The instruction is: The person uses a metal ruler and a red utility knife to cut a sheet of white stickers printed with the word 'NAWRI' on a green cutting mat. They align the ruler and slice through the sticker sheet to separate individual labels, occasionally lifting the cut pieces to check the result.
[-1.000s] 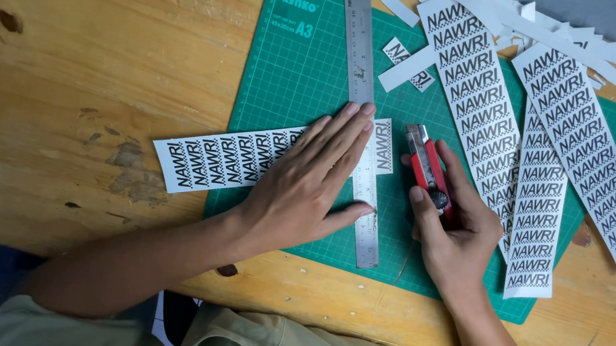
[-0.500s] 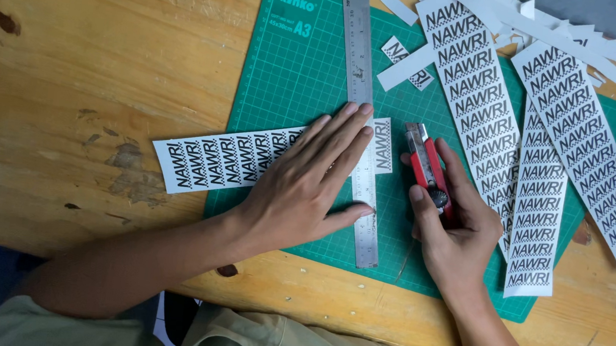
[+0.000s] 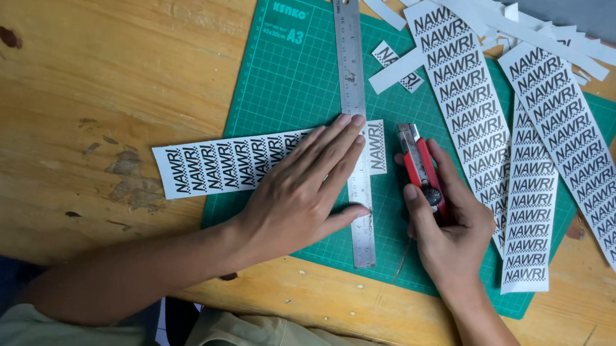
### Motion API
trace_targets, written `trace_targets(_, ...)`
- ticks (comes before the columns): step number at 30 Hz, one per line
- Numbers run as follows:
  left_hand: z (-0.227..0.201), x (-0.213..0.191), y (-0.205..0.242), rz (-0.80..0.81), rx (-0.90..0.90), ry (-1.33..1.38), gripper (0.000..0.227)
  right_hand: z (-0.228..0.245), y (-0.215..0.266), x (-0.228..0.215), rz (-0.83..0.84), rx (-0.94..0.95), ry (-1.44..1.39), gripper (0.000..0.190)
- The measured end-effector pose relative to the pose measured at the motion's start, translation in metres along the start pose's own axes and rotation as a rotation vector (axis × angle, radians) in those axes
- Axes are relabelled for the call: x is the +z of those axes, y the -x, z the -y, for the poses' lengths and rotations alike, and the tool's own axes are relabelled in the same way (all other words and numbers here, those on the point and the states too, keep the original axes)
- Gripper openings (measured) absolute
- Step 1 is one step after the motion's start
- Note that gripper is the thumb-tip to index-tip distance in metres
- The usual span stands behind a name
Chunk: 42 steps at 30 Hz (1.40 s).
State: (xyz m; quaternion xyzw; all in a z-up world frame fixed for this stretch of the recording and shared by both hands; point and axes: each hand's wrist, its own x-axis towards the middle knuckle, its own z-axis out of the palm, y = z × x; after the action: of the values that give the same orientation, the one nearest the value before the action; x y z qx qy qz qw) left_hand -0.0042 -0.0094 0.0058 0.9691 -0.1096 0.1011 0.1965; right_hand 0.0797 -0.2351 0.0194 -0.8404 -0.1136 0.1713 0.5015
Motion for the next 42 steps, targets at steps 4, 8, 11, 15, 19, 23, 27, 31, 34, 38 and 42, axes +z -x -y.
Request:
trace_targets(4,0.001,-0.001,0.000,-0.023,0.005,0.056,0.084,0.001,0.000,0.001,-0.001,0.001,-0.008,0.058)
trace_targets(8,0.000,-0.001,-0.001,-0.033,0.012,0.059,0.085,0.000,-0.001,0.001,0.012,-0.011,-0.024,0.058)
trace_targets(11,-0.001,-0.001,-0.001,-0.036,0.016,0.056,0.087,-0.003,-0.001,0.001,0.006,-0.018,-0.027,0.058)
trace_targets(15,-0.001,0.000,-0.001,-0.032,-0.001,0.088,0.083,-0.006,-0.002,0.000,0.008,-0.033,0.002,0.057)
trace_targets(19,-0.002,0.000,-0.002,-0.042,0.005,0.081,0.079,-0.001,-0.003,0.001,0.010,-0.041,-0.024,0.057)
trace_targets(23,-0.001,0.000,-0.001,-0.053,0.015,0.083,0.080,0.000,-0.003,0.002,0.030,-0.044,-0.078,0.058)
trace_targets(27,0.000,0.004,0.000,-0.056,0.025,0.106,0.080,0.000,-0.003,0.003,0.035,-0.021,-0.140,0.059)
trace_targets(31,0.000,0.005,0.000,-0.067,0.028,0.104,0.078,0.000,-0.004,0.003,0.032,-0.038,-0.137,0.059)
trace_targets(34,0.000,0.007,0.002,-0.067,0.019,0.103,0.080,0.002,-0.004,0.002,0.037,-0.046,-0.120,0.058)
trace_targets(38,0.000,0.009,0.002,-0.058,0.008,0.126,0.081,0.002,-0.004,0.002,0.036,-0.032,-0.121,0.058)
trace_targets(42,-0.001,0.010,0.002,-0.051,0.003,0.126,0.081,-0.001,-0.004,0.002,0.032,-0.034,-0.116,0.058)
